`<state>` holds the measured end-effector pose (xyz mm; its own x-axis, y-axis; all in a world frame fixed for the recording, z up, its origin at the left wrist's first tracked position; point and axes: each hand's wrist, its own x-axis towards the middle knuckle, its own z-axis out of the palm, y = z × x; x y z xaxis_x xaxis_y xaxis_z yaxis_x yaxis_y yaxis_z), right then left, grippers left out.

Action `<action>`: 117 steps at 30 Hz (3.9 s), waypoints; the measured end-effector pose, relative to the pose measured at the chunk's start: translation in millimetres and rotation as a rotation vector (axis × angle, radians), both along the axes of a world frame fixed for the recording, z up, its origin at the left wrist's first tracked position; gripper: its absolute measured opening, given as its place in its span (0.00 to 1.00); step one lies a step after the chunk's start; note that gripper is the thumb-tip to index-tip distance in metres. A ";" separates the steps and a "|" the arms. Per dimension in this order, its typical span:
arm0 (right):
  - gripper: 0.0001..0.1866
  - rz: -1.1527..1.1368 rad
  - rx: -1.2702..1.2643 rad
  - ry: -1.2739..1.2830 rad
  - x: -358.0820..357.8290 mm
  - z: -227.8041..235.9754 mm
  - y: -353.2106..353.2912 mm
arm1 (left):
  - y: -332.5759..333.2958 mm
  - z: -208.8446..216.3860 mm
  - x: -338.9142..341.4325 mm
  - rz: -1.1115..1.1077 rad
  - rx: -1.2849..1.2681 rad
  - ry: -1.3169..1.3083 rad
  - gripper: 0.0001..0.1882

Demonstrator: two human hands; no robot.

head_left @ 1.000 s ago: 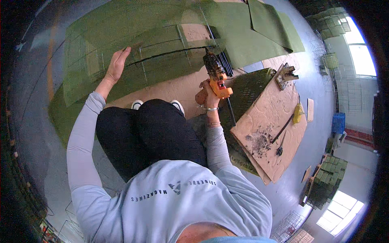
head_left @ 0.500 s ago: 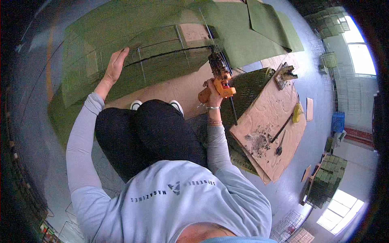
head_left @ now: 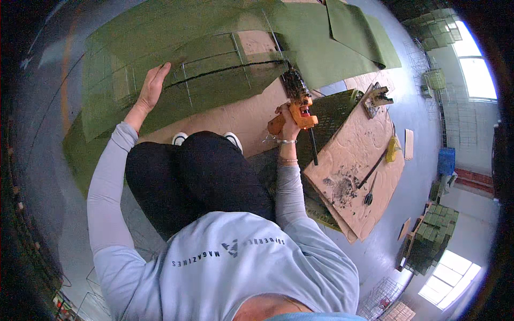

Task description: The recorder is assembling a wire net trap by applying hot glue to a metal frame and attaching green netting.

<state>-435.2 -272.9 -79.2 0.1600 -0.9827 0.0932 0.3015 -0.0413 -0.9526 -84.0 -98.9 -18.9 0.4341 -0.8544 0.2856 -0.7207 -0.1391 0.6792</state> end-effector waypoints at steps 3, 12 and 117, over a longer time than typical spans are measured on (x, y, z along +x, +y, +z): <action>0.14 -0.047 -0.028 0.054 -14.0 -27.3 -12.4 | -10.6 5.5 -5.2 -0.019 -0.008 0.075 0.18; 0.14 -0.005 -0.023 0.139 -1.8 -25.5 10.1 | -6.2 29.1 -17.2 0.083 0.075 0.484 0.19; 0.13 0.667 -0.043 0.508 66.0 -3.8 86.6 | -1.9 20.8 -5.7 -0.005 -0.163 0.023 0.19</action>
<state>-369.2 -186.3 -83.0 0.7390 -0.6642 -0.1126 -0.1904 -0.0455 -0.9807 -89.7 -100.8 1.8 0.4377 -0.7998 0.4108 -0.7051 -0.0219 0.7088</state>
